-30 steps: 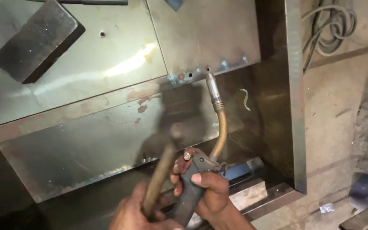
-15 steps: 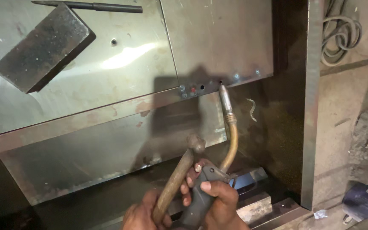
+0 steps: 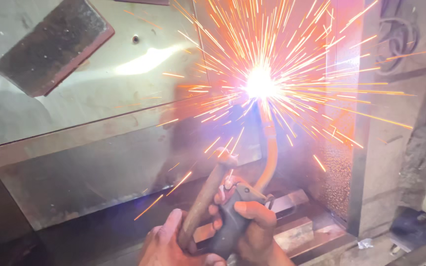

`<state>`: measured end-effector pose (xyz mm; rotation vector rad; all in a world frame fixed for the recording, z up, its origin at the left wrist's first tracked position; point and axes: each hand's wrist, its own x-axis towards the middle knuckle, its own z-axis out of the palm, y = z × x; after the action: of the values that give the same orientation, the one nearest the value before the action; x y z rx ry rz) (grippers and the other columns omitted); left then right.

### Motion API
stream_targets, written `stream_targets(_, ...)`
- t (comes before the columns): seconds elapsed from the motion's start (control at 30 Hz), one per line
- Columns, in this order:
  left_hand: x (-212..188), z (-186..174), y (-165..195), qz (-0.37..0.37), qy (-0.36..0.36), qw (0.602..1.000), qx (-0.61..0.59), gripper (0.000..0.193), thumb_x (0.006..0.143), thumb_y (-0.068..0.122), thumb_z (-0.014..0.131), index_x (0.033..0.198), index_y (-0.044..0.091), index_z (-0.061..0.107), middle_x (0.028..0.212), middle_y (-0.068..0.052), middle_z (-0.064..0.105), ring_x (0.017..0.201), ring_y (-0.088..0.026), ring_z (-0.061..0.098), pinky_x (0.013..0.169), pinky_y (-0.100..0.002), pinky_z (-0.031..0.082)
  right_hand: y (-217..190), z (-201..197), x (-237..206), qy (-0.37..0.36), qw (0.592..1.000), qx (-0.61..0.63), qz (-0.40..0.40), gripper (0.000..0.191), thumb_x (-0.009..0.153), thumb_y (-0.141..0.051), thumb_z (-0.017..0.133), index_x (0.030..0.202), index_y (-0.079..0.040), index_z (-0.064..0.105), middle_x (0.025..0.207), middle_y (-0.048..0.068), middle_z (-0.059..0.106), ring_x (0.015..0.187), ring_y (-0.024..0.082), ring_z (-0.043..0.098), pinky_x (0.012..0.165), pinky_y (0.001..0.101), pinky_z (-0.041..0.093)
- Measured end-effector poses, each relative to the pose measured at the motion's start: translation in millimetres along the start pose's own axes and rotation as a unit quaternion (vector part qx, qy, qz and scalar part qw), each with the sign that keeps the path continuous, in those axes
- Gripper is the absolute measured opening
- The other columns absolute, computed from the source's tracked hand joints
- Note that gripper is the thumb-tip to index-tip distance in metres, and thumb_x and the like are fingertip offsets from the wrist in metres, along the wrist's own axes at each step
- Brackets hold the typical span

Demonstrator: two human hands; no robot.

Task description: The person welds a metal sheet using a welding torch, creating bright sparks and molten metal. They hold a hammer in the other hand, occasionally tapping the weld area.

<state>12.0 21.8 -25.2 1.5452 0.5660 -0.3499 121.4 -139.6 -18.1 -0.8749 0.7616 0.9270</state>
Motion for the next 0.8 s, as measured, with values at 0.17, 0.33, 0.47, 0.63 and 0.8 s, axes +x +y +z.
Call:
stream_targets(0.17,5.2,-4.4,10.8,-0.262,-0.071,0.961,0.045,0.107,0.031,0.052,0.107,0.124,0.019,0.066,0.065,-0.003,0.073,0.056,-0.018,0.076,0.057,-0.035,0.059,4.0,-1.3,3.7,-0.043,0.998,0.022,-0.029,0.047,0.072,-0.017,0.066,0.115,-0.002,0.054,0.096,0.016,0.062,0.085,0.032,0.067,0.066,0.0373,0.057)
stream_targets(0.33,8.6,-7.0,21.1,-0.301,-0.092,0.946,0.074,0.107,0.033,0.048,0.106,0.128,0.023,0.066,0.059,-0.004,0.069,0.055,-0.018,0.074,0.058,-0.035,0.057,6.6,-2.7,5.0,-0.068,0.996,0.024,-0.054,0.043,0.073,-0.018,0.067,0.111,-0.003,0.054,0.095,0.017,0.061,0.085,0.031,0.067,0.065,0.0373,0.057)
stream_targets(0.47,10.0,-9.7,25.6,-0.304,-0.091,0.946,0.072,0.108,0.034,0.046,0.108,0.13,0.023,0.064,0.061,-0.003,0.067,0.054,-0.018,0.073,0.057,-0.035,0.057,5.3,0.2,4.4,-0.052,0.998,0.028,-0.034,0.041,0.072,-0.019,0.067,0.108,-0.004,0.054,0.094,0.016,0.06,0.085,0.029,0.066,0.065,0.0361,0.057)
stream_targets(0.63,9.6,-9.9,26.5,-0.29,-0.09,0.951,0.062,0.104,0.035,0.041,0.107,0.129,0.023,0.066,0.062,-0.002,0.064,0.053,-0.017,0.072,0.056,-0.033,0.057,4.4,4.9,2.1,-0.065,0.997,0.02,-0.045,0.038,0.075,-0.019,0.065,0.107,-0.003,0.053,0.094,0.016,0.059,0.086,0.029,0.064,0.066,0.0352,0.056)
stream_targets(0.8,9.2,-11.0,29.0,-0.301,-0.098,0.947,0.05,0.105,0.035,0.04,0.108,0.129,0.022,0.065,0.062,0.0,0.065,0.053,-0.015,0.072,0.056,-0.032,0.057,4.6,6.9,-0.5,-0.078,0.995,0.031,-0.046,0.036,0.077,-0.018,0.064,0.107,-0.003,0.053,0.091,0.013,0.057,0.085,0.028,0.062,0.064,0.0338,0.056)
